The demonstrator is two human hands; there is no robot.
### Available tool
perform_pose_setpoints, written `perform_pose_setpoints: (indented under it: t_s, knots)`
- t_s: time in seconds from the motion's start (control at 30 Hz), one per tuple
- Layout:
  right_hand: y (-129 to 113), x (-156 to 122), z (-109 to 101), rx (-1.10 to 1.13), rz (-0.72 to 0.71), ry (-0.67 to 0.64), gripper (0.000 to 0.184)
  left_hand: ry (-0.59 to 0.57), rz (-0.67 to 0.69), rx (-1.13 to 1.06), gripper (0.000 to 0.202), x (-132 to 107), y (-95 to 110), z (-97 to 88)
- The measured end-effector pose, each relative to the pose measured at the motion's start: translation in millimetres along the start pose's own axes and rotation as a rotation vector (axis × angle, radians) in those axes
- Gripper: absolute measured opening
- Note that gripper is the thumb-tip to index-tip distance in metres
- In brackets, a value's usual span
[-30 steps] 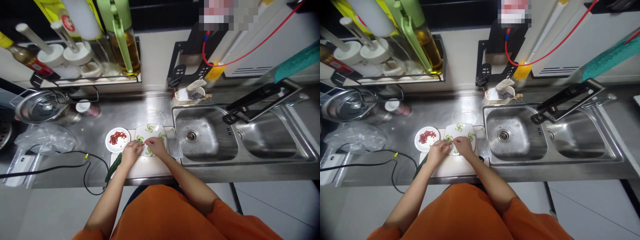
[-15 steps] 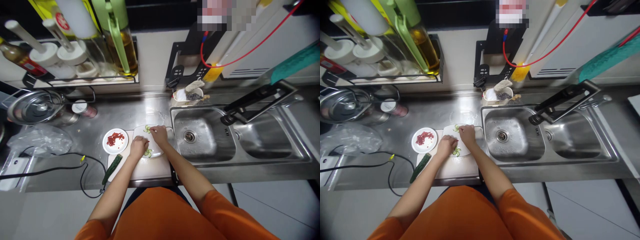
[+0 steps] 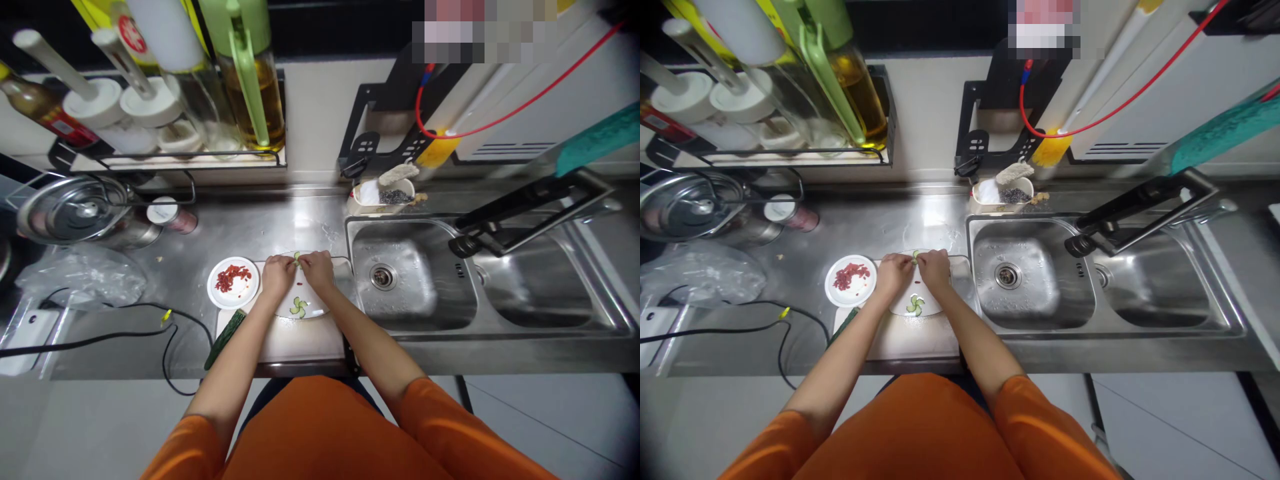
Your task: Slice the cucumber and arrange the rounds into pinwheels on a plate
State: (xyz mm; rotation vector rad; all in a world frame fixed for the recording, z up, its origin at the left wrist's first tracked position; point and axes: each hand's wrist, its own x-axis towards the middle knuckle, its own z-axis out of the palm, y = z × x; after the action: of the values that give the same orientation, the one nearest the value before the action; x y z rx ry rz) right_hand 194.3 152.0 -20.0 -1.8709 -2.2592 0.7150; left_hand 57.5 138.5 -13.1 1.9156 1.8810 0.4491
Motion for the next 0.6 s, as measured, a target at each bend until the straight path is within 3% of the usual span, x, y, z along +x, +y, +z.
perform_pose_setpoints:
  t_s: [0.6]
  knots:
    - [5,-1,4,0.039,-0.024,0.044,0.03,0.001,0.049,0.005,0.02,8,-1,11.0]
